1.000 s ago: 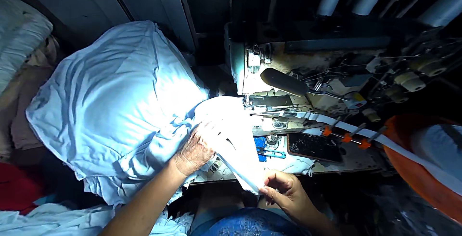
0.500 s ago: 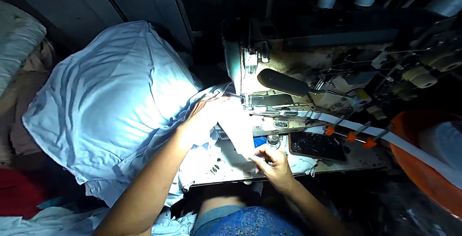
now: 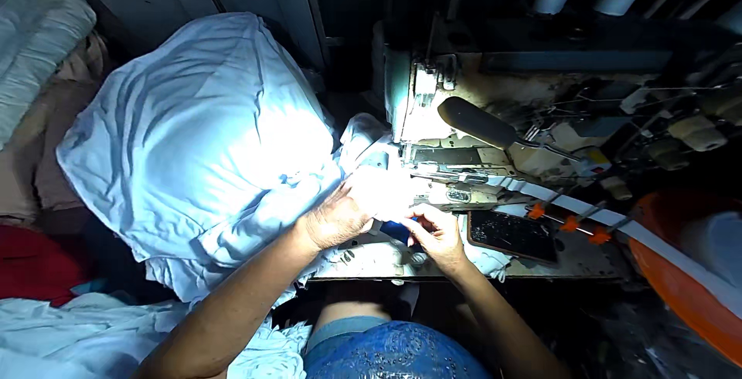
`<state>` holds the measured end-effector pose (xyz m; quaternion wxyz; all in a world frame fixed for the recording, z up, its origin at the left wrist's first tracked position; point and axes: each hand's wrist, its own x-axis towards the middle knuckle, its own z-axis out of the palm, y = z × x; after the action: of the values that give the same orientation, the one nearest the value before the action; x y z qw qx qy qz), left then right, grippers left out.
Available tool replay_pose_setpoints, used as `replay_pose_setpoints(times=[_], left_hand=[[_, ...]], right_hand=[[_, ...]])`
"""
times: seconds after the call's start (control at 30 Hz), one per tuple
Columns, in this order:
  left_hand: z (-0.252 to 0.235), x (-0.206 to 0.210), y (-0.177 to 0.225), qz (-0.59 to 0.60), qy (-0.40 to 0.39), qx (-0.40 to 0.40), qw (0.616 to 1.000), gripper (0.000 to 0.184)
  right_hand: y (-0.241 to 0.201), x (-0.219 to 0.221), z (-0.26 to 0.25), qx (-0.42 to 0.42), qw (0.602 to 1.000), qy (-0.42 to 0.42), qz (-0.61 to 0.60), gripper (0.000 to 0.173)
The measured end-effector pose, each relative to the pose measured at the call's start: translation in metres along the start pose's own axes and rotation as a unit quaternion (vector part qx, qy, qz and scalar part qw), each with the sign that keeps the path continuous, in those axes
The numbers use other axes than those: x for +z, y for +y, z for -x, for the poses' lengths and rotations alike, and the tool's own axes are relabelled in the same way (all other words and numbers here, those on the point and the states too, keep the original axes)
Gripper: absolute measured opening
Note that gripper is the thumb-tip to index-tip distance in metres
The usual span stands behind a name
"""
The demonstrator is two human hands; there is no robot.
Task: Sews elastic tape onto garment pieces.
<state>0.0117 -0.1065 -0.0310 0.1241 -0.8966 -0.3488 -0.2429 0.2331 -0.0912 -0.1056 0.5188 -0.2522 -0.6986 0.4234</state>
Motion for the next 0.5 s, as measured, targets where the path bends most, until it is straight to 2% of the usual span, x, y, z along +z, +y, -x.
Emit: replay_pose_setpoints(times=[0.07,0.2,0.3,0.5], left_hand=[[-0.009,0.0,0.002,0.004,-0.014,0.016,1.0,0.017],[-0.023,-0.003,0.0,0.021,-0.066,-0.09,0.993,0.012],[-0.033,-0.006,-0.005,0.044,-0.11,-0.148,0.982,0.019],[-0.041,0.001,-0.005,0.0,-0.174,-0.187,0.967,0.027]], right_hand=[[0.002,0.001,-0.003,-0.014,1.0,0.015,0.007,0.012],[0.005,0.0,-0.015,-0.057,0.996,0.049,0.046,0.012],[0.009,-0.003,-0.029,-0.114,0.983,0.071,0.125,0.015],[0.001,-0.009,-0.04,-0.063,0.97,0.033,0.233,0.017]])
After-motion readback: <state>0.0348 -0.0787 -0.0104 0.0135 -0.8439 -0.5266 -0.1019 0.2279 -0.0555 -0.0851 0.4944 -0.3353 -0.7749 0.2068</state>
